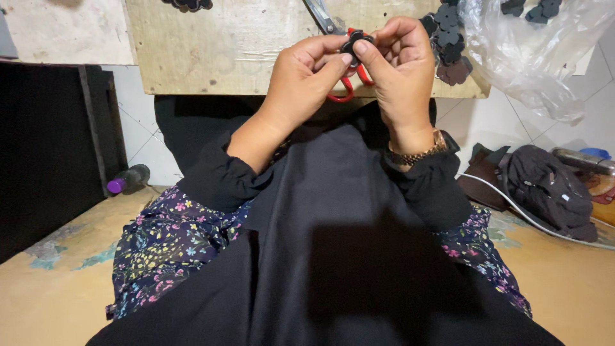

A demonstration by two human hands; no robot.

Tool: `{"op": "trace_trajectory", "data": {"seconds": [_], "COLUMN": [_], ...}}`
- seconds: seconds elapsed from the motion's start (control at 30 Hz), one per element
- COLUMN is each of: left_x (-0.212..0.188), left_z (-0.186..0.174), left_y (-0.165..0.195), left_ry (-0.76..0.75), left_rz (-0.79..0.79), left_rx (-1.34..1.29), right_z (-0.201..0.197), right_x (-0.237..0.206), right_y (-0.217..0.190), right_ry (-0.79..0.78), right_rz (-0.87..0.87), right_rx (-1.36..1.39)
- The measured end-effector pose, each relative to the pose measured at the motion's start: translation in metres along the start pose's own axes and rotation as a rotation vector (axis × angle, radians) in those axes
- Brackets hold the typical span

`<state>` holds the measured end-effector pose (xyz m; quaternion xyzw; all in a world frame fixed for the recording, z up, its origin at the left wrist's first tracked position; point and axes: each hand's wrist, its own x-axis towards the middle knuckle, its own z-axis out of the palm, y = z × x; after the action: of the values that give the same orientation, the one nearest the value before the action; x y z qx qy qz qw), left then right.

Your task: The person sits at a workbench and uses red-handled scissors to trim the edges of small black flower-shaped fabric pieces, one at a time, then places each finished piece on the table with a growing pile of completed flowers.

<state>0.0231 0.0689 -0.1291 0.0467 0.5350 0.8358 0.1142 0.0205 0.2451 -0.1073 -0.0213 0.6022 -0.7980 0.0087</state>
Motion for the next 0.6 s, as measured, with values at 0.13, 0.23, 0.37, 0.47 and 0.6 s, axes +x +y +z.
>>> {"op": "trace_trajectory", "data": {"seconds": [0.13, 0.23, 0.37, 0.47, 0.6], "left_x": [0.007, 0.016, 0.029, 0.028, 0.024], "left_z": [-0.003, -0.014, -0.050, -0.089, -0.124], "left_y": [-0.004, -0.007, 0.006, 0.020, 0.034], "left_ry": [0.048, 0.069, 0.294, 0.523, 0.663], "left_rz": [-0.023, -0.005, 0.178, 0.300, 0.396], "left_rx": [-0.028, 0.047, 0.386, 0.889, 1.201], "right_z": [-0.003, -0.011, -0.032, -0.049, -0.060], "right_x": [0.002, 0.012, 0.034, 0.035, 0.027], "right_y": [0.005, 0.005, 0.001, -0.003, -0.007], "right_ry": [-0.010, 0.020, 0.121, 0.153, 0.124], "right_rz": [0.001, -0.005, -0.184, -0.349, -0.386], "right_rx": [-0.049, -0.115, -0.398, -0.864, -1.241]}}
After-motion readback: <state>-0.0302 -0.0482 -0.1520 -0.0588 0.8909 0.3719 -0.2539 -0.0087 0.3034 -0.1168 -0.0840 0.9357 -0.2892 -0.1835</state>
